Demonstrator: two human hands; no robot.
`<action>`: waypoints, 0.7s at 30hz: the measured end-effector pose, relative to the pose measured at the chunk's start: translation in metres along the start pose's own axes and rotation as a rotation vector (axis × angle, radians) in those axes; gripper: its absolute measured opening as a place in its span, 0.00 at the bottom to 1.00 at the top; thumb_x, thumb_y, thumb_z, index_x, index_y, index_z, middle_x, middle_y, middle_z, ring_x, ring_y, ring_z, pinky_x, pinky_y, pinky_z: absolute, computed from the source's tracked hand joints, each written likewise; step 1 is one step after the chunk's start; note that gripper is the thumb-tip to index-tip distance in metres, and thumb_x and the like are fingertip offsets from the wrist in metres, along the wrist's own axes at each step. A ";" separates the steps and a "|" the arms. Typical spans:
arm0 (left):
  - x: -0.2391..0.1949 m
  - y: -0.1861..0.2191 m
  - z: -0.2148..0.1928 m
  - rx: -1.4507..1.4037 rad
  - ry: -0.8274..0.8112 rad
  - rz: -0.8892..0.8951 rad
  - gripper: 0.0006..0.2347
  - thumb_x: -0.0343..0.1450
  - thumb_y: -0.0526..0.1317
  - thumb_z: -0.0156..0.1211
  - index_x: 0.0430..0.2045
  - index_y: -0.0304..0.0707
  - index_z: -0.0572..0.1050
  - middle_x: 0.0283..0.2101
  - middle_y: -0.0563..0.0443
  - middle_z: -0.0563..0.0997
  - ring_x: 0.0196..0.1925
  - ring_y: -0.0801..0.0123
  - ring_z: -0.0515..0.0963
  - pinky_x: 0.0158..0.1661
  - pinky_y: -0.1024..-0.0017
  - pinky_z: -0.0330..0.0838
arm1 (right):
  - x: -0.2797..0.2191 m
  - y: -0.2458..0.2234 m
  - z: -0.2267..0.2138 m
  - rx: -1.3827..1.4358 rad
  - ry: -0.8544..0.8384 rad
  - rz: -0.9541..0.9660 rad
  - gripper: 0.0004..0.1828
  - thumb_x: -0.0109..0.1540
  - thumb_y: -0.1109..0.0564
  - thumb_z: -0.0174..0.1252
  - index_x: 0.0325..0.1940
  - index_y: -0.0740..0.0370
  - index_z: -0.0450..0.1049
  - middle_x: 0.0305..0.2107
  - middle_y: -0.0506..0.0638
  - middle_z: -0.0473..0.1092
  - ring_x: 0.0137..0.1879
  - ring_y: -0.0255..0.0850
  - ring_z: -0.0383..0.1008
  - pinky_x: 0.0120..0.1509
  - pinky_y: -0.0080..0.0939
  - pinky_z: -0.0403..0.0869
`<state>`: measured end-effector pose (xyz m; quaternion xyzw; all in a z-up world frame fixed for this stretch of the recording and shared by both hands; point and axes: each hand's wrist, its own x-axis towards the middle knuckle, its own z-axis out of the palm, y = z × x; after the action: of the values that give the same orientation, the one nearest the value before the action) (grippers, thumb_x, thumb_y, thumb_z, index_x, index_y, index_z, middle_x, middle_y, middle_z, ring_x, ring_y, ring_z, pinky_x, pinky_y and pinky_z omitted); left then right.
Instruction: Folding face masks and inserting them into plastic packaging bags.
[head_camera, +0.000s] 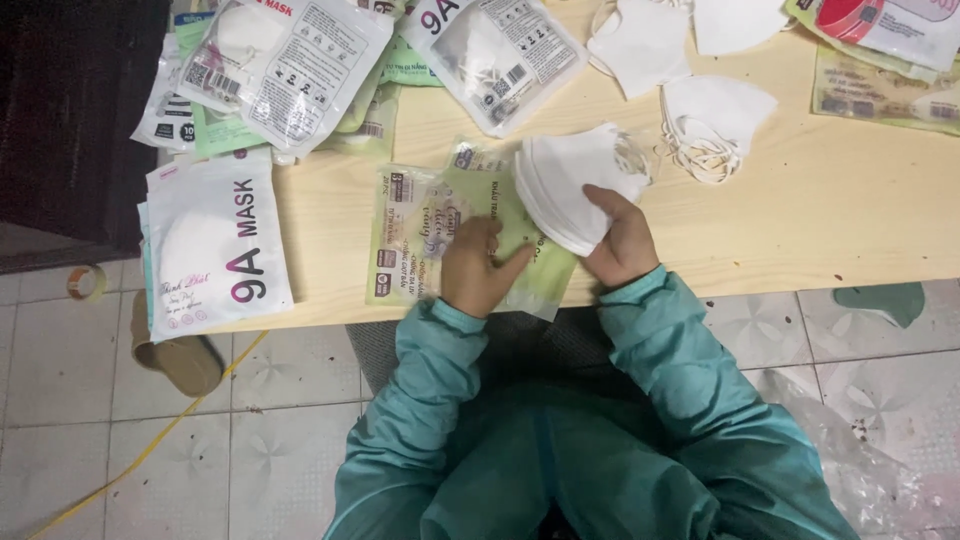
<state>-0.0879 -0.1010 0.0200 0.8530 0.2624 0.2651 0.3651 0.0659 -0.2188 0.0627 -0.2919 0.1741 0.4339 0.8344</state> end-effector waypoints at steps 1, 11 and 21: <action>0.001 0.008 0.000 0.001 0.000 -0.001 0.24 0.65 0.52 0.74 0.43 0.28 0.77 0.32 0.39 0.79 0.32 0.55 0.83 0.30 0.69 0.79 | 0.001 0.000 0.001 0.000 0.000 0.001 0.35 0.57 0.68 0.64 0.69 0.66 0.65 0.54 0.65 0.74 0.59 0.63 0.77 0.63 0.63 0.78; 0.002 0.021 0.009 0.406 0.021 0.178 0.19 0.67 0.43 0.66 0.45 0.25 0.75 0.36 0.35 0.76 0.37 0.45 0.83 0.35 0.62 0.82 | 0.016 0.002 -0.022 -0.023 -0.055 -0.003 0.36 0.59 0.68 0.63 0.71 0.65 0.62 0.58 0.62 0.73 0.62 0.61 0.76 0.66 0.62 0.76; 0.041 0.043 -0.006 0.409 -0.573 -0.196 0.37 0.70 0.60 0.50 0.66 0.25 0.57 0.59 0.28 0.69 0.58 0.44 0.79 0.52 0.55 0.79 | -0.001 0.005 -0.007 -0.002 -0.108 -0.053 0.35 0.60 0.68 0.60 0.72 0.62 0.61 0.60 0.58 0.72 0.63 0.57 0.76 0.68 0.58 0.76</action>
<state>-0.0516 -0.0976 0.0675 0.9188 0.2777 -0.0787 0.2692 0.0604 -0.2216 0.0564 -0.2737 0.1207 0.4268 0.8534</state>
